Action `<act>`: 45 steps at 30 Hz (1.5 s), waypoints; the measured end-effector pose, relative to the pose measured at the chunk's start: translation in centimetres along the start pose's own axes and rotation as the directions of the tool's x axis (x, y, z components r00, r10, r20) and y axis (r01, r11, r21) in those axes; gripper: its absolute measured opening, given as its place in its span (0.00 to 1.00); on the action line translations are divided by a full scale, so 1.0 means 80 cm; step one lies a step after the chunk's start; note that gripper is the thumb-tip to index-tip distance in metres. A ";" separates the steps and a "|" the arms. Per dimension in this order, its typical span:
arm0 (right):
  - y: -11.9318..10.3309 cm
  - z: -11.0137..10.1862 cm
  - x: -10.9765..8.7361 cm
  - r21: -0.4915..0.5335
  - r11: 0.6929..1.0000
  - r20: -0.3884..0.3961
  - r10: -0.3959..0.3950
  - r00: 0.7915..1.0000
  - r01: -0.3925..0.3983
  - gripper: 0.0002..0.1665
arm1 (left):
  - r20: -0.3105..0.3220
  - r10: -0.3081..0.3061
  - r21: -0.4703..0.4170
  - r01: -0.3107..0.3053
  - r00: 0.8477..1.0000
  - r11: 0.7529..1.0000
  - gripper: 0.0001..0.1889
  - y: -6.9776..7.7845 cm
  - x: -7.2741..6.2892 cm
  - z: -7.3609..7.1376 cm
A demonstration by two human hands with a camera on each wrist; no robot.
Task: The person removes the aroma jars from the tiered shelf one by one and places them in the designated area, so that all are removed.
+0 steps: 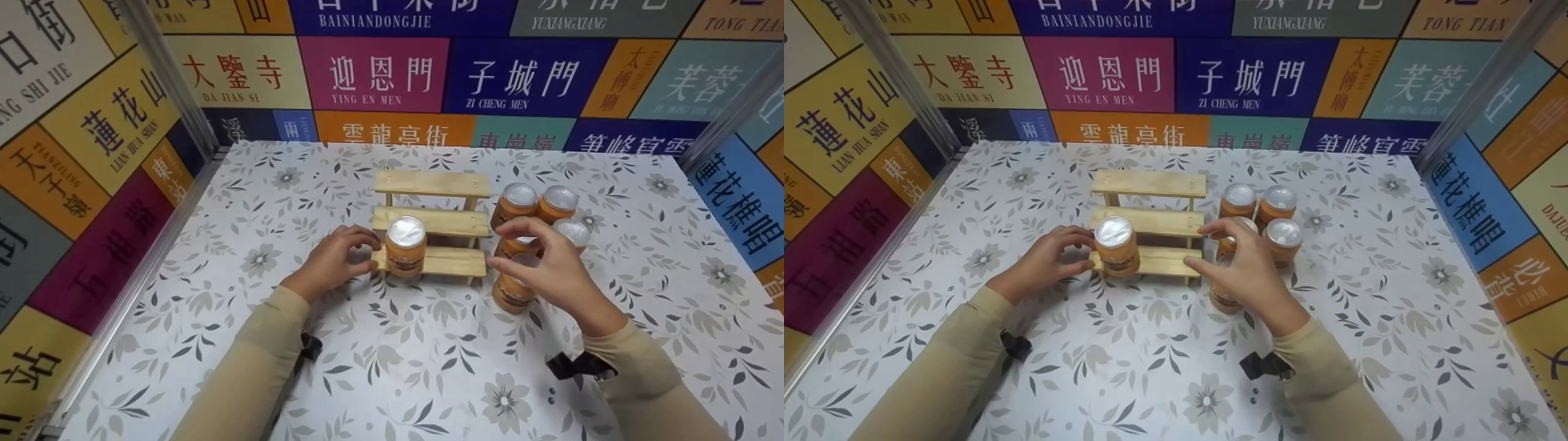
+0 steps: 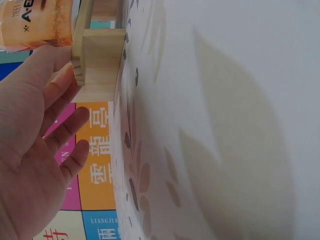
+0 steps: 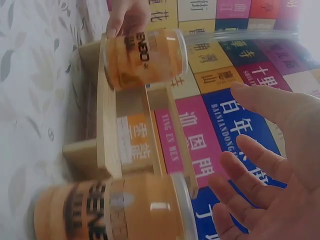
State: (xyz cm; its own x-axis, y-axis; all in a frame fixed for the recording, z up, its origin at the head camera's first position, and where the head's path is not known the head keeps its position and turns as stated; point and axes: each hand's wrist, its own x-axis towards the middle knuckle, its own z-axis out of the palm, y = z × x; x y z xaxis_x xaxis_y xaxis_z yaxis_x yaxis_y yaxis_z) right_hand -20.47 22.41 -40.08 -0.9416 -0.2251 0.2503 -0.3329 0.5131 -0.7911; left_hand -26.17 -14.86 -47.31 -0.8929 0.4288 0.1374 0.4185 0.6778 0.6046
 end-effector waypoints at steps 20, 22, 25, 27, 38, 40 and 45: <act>-0.038 0.089 0.037 0.188 0.980 0.129 0.034 0.991 -0.058 0.44 | 0.023 -0.004 -0.024 0.005 1.000 1.000 0.14 -0.001 0.003 0.004; -0.040 0.096 0.042 0.188 0.980 0.129 0.036 0.991 -0.060 0.45 | 0.017 -0.001 -0.023 0.001 1.000 1.000 0.14 -0.002 0.002 0.003; -0.041 0.105 0.048 0.159 0.986 0.141 0.031 0.990 -0.054 0.45 | 0.007 -0.003 -0.020 0.003 1.000 1.000 0.14 -0.002 0.001 0.002; -0.041 0.111 0.052 0.166 0.985 0.157 0.024 0.987 -0.050 0.46 | 0.003 -0.001 -0.017 0.001 1.000 1.000 0.13 -0.002 0.001 0.001; -0.040 0.128 0.065 0.201 0.978 0.159 0.027 0.987 -0.059 0.46 | -0.007 0.006 -0.012 -0.007 1.000 1.000 0.13 -0.001 0.000 0.001; -0.041 0.130 0.066 0.172 0.984 0.151 0.029 0.988 -0.055 0.46 | -0.010 0.010 -0.010 -0.010 1.000 1.000 0.13 -0.001 0.000 0.000; -0.039 0.133 0.072 0.139 0.989 0.138 0.029 0.990 -0.049 0.44 | -0.009 0.019 -0.012 -0.019 1.000 1.000 0.14 0.000 0.000 -0.001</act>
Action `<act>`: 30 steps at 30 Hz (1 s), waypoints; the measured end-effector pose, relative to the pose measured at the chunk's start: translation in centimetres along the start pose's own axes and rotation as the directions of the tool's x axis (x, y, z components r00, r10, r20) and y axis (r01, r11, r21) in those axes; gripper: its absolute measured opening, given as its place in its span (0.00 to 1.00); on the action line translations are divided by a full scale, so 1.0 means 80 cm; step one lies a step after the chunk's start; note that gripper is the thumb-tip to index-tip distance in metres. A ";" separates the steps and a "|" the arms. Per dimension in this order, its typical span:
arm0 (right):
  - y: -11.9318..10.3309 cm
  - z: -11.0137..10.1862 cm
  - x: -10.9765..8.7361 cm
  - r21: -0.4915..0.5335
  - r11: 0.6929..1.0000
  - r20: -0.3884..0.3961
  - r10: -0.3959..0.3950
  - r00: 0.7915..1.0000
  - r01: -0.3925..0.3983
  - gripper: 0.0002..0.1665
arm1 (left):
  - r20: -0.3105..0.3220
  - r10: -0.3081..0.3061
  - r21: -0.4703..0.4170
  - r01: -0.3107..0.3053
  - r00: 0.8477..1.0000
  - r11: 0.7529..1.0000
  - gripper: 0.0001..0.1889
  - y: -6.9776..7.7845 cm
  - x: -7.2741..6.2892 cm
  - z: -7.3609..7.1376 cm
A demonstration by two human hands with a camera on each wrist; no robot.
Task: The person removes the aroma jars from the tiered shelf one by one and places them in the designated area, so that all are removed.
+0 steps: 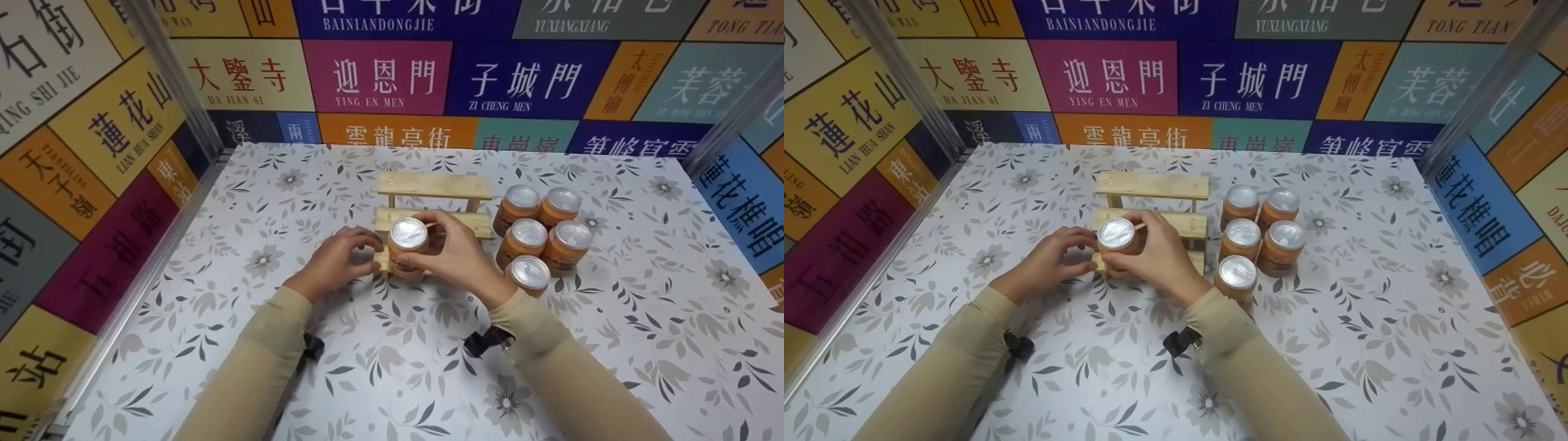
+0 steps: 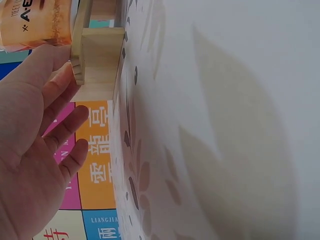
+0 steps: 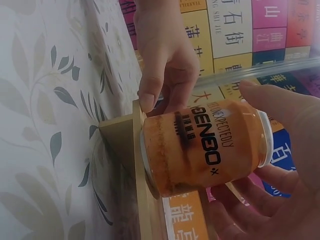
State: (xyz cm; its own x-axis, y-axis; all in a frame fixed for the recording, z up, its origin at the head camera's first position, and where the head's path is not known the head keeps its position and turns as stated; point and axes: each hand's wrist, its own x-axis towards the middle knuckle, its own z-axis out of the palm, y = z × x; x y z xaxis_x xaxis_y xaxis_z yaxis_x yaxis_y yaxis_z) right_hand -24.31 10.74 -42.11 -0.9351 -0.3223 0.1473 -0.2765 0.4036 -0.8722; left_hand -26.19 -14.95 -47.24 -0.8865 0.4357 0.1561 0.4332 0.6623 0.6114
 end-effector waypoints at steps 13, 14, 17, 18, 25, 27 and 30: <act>0.001 -0.006 -0.002 0.111 0.994 -0.016 0.018 1.000 -0.016 0.36 | 0.006 0.011 0.024 -0.012 1.000 1.000 0.13 0.001 0.002 0.000; 0.000 -0.007 -0.002 0.120 0.993 -0.011 0.017 1.000 -0.015 0.36 | 0.008 0.009 0.027 -0.009 1.000 1.000 0.13 0.001 0.002 0.000; -0.002 -0.014 -0.006 0.133 0.991 0.003 0.018 1.000 -0.018 0.35 | 0.013 0.003 0.036 -0.003 1.000 0.999 0.13 0.001 0.002 -0.001; -0.002 -0.017 -0.007 0.137 0.990 0.005 0.022 1.000 -0.023 0.36 | 0.017 -0.006 0.038 0.005 1.000 0.999 0.13 0.001 0.002 -0.001; -0.006 -0.043 -0.018 0.108 0.991 -0.009 0.078 0.997 -0.077 0.38 | 0.019 0.000 0.041 -0.001 1.000 0.999 0.14 0.002 0.002 -0.001; -0.008 -0.051 -0.021 0.089 0.992 -0.022 0.092 0.995 -0.090 0.38 | 0.016 0.012 0.037 -0.013 1.000 0.999 0.14 0.001 0.002 -0.001; -0.010 -0.063 -0.026 0.094 0.990 -0.033 0.110 0.993 -0.106 0.37 | 0.010 0.017 0.031 -0.017 1.000 0.999 0.14 -0.002 0.001 -0.001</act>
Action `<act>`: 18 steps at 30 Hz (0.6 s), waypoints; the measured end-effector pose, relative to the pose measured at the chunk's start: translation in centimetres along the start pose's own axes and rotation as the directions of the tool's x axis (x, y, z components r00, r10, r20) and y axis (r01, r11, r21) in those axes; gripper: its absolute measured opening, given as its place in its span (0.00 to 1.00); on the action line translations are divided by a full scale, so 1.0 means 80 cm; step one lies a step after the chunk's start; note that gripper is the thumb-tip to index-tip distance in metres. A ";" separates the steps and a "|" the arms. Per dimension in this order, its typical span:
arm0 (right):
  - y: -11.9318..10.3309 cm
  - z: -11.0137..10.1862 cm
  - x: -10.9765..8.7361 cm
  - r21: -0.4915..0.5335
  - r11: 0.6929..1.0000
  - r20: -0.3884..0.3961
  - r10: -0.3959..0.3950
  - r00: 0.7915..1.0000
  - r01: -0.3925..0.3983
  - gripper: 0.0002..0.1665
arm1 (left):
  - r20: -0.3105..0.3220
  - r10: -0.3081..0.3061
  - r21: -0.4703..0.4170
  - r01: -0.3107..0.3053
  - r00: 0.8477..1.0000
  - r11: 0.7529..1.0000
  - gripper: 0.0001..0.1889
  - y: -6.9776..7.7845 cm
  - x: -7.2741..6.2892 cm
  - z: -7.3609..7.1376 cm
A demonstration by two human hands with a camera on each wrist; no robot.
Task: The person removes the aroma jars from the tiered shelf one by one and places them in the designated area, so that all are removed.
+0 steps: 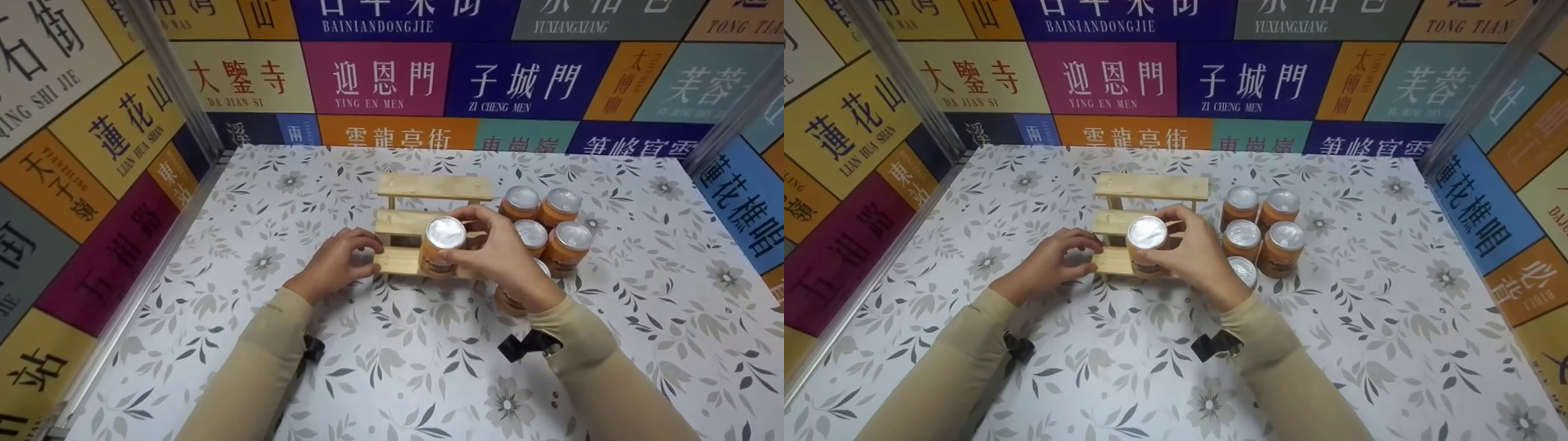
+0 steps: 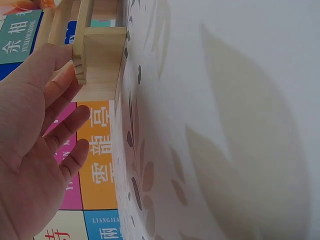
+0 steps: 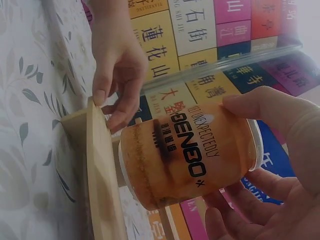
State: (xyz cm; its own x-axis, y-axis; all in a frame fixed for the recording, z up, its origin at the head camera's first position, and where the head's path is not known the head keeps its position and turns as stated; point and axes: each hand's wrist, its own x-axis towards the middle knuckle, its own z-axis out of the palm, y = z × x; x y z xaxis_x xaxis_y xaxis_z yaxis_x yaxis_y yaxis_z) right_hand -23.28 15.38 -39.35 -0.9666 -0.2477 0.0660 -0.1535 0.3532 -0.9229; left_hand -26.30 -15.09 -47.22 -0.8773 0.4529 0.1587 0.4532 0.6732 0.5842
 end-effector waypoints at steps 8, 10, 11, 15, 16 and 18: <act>-0.003 -0.036 -0.011 -0.010 1.000 -0.032 -0.024 0.999 0.023 0.36 | -0.002 -0.010 -0.014 0.010 1.000 1.000 0.15 -0.001 0.001 0.002; -0.004 -0.045 -0.014 -0.040 0.999 -0.051 -0.036 0.998 0.034 0.36 | -0.001 -0.014 -0.016 0.014 1.000 1.000 0.15 -0.001 0.001 0.002; -0.005 -0.050 -0.015 -0.043 0.998 -0.059 -0.041 0.997 0.038 0.35 | -0.001 -0.013 -0.014 0.013 1.000 1.000 0.15 -0.001 0.000 0.002; -0.009 -0.068 -0.018 -0.038 0.998 -0.086 -0.045 0.995 0.042 0.35 | -0.007 -0.001 -0.003 0.001 1.000 1.000 0.15 -0.002 -0.001 0.003; -0.010 -0.072 -0.019 -0.033 0.999 -0.089 -0.043 0.995 0.040 0.35 | -0.009 0.002 0.000 -0.002 1.000 1.000 0.15 -0.002 -0.001 0.003; -0.011 -0.082 -0.021 -0.026 0.999 -0.094 -0.038 0.995 0.036 0.35 | -0.013 0.005 -0.001 -0.005 1.000 1.000 0.14 -0.002 -0.001 0.003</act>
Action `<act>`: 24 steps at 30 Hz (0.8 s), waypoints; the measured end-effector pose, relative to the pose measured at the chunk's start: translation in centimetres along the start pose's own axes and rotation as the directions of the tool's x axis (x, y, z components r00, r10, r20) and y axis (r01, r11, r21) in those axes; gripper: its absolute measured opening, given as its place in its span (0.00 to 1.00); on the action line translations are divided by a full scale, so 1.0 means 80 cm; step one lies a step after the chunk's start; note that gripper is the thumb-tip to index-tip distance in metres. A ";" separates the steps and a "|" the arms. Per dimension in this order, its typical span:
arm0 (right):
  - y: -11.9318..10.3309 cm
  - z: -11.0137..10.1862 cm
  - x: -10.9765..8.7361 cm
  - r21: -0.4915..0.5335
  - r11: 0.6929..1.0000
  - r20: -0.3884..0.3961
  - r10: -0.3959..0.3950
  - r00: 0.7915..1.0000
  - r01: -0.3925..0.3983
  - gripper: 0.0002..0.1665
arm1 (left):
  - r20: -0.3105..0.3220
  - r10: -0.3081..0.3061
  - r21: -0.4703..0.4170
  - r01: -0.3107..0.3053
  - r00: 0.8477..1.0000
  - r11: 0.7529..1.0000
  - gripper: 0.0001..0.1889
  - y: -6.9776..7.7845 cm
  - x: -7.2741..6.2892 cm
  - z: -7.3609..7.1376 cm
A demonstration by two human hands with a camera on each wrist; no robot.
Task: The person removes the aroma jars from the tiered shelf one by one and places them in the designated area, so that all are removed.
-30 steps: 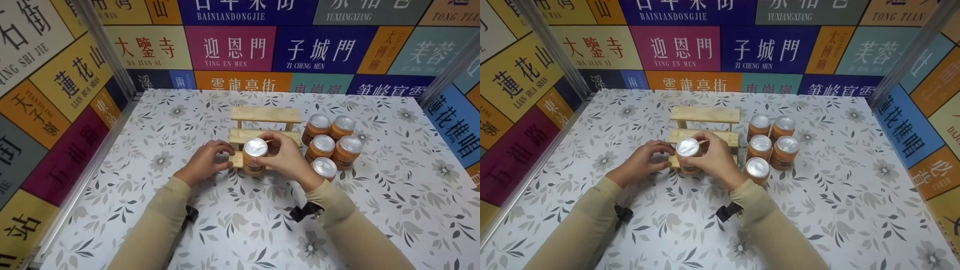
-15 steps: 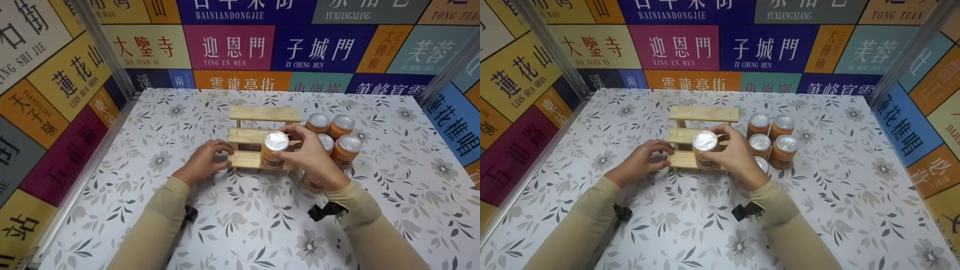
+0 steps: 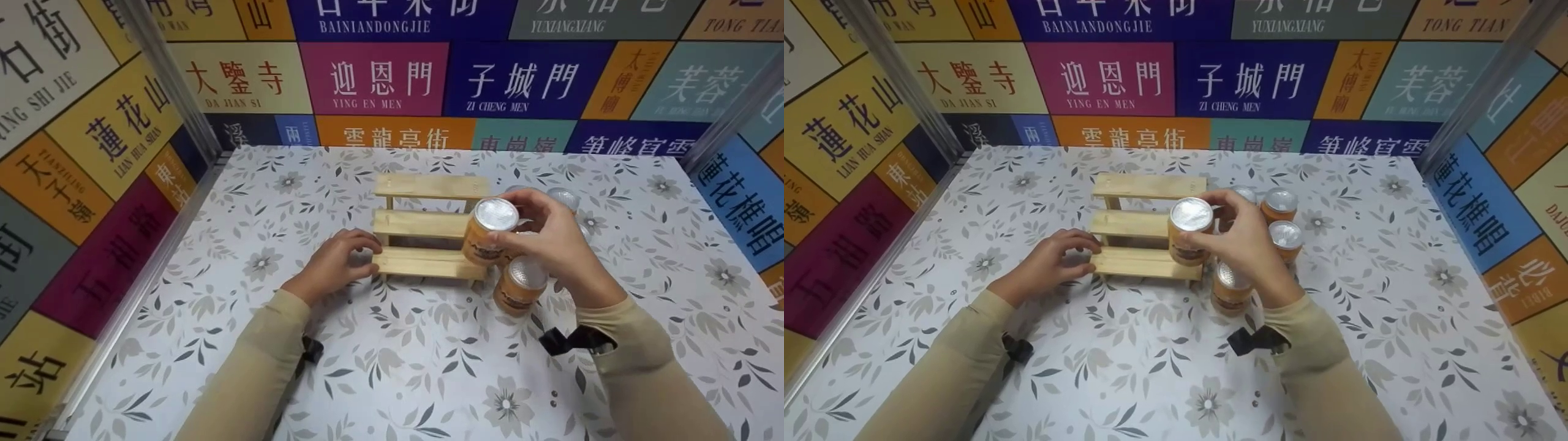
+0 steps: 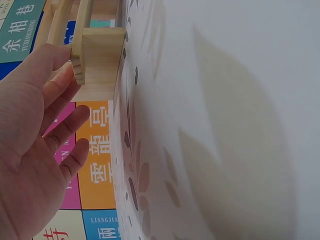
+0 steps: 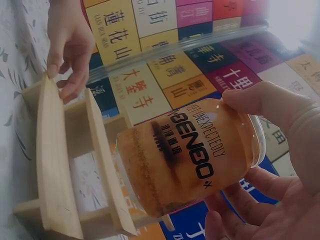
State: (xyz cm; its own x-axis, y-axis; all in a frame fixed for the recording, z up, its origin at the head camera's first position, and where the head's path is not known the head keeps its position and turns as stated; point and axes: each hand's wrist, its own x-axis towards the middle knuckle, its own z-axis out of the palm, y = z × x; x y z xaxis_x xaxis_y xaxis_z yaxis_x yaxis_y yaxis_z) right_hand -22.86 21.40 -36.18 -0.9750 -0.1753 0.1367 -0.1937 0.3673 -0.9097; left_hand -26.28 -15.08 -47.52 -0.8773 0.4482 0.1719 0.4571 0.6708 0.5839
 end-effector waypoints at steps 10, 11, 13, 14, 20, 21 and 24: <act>0.006 -0.056 -0.013 -0.123 0.989 0.001 0.084 0.996 -0.084 0.36 | 0.001 -0.002 -0.016 0.002 1.000 1.000 0.15 -0.001 -0.001 -0.001; 0.006 -0.062 -0.014 -0.130 0.987 0.003 0.092 0.996 -0.091 0.36 | -0.003 -0.002 -0.019 0.002 1.000 1.000 0.15 -0.001 -0.001 -0.001; 0.007 -0.074 -0.016 -0.138 0.985 0.011 0.105 0.994 -0.103 0.36 | -0.011 0.001 -0.022 -0.001 1.000 1.000 0.15 -0.001 -0.002 -0.002; 0.008 -0.079 -0.017 -0.141 0.984 0.016 0.109 0.994 -0.106 0.36 | -0.016 0.002 -0.022 -0.003 1.000 1.000 0.15 -0.001 -0.002 -0.002; 0.012 -0.107 -0.025 -0.193 0.974 0.041 0.126 0.991 -0.116 0.35 | -0.009 -0.004 -0.020 0.004 1.000 1.000 0.15 0.001 -0.001 -0.001; 0.013 -0.111 -0.026 -0.205 0.972 0.042 0.128 0.991 -0.116 0.35 | -0.006 -0.004 -0.020 0.004 1.000 1.000 0.15 0.002 -0.001 -0.001; 0.018 -0.119 -0.030 -0.238 0.964 0.043 0.129 0.991 -0.116 0.35 | -0.004 -0.005 -0.020 0.005 1.000 1.000 0.15 0.002 -0.001 0.000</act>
State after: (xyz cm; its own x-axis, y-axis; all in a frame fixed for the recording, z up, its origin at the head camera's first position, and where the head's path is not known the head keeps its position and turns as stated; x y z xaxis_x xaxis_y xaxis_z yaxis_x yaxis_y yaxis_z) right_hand -21.82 31.04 -34.09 -0.9862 -0.1654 0.0009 -0.1000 0.5917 -0.8000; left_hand -26.15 -15.02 -47.41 -0.8801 0.4426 0.1717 0.4496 0.6612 0.6005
